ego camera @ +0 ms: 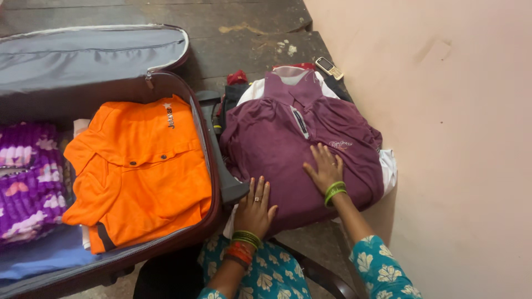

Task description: The person folds several shirts by hand on a wooden surface and places them into an open suitcase.

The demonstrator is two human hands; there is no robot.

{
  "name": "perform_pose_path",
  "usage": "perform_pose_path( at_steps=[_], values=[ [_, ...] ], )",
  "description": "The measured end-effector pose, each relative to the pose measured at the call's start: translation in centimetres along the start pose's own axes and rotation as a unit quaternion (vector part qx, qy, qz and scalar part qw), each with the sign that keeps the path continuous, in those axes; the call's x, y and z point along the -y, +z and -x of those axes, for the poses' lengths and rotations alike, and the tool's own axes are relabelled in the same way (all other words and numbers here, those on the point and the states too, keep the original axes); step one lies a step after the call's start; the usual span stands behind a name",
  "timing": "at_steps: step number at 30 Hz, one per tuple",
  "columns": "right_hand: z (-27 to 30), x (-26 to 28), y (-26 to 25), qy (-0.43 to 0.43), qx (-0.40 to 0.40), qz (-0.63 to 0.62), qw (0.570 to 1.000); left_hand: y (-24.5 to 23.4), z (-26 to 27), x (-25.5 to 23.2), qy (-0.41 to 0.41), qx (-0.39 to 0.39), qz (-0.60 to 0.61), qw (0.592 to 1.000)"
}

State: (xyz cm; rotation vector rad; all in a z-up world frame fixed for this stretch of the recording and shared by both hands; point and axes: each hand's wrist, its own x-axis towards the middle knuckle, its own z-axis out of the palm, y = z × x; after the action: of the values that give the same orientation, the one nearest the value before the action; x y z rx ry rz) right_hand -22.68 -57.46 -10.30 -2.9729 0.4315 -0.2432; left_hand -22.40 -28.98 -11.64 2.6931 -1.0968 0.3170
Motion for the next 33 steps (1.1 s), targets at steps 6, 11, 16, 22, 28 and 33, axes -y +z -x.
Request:
perform_pose_path(
  at_steps=[6,11,16,22,28,33],
  values=[
    [-2.8,9.7,-0.7,-0.088,-0.139,-0.165,0.972,-1.1,0.0,0.3,0.013,-0.015,0.027,0.999],
    [-5.4,21.0,-2.3,-0.062,-0.055,-0.192,0.978,-0.1,0.4,0.7,0.026,0.035,0.079,0.996],
    [-9.8,24.3,-1.9,0.104,0.026,-0.159,0.981,0.7,0.6,0.6,0.038,-0.029,0.067,0.997],
    [-15.0,19.1,8.8,0.156,-0.043,-0.352,0.922,0.1,0.6,0.9,0.05,-0.071,0.043,0.995],
    [-15.5,8.3,10.0,0.21,-0.218,-0.597,0.743,-1.2,1.1,0.7,0.041,-0.168,0.055,0.983],
    [-11.0,5.3,3.7,0.245,-0.072,-0.678,0.689,-3.7,0.5,-0.8,-0.077,-0.154,0.139,0.975]
  ],
)
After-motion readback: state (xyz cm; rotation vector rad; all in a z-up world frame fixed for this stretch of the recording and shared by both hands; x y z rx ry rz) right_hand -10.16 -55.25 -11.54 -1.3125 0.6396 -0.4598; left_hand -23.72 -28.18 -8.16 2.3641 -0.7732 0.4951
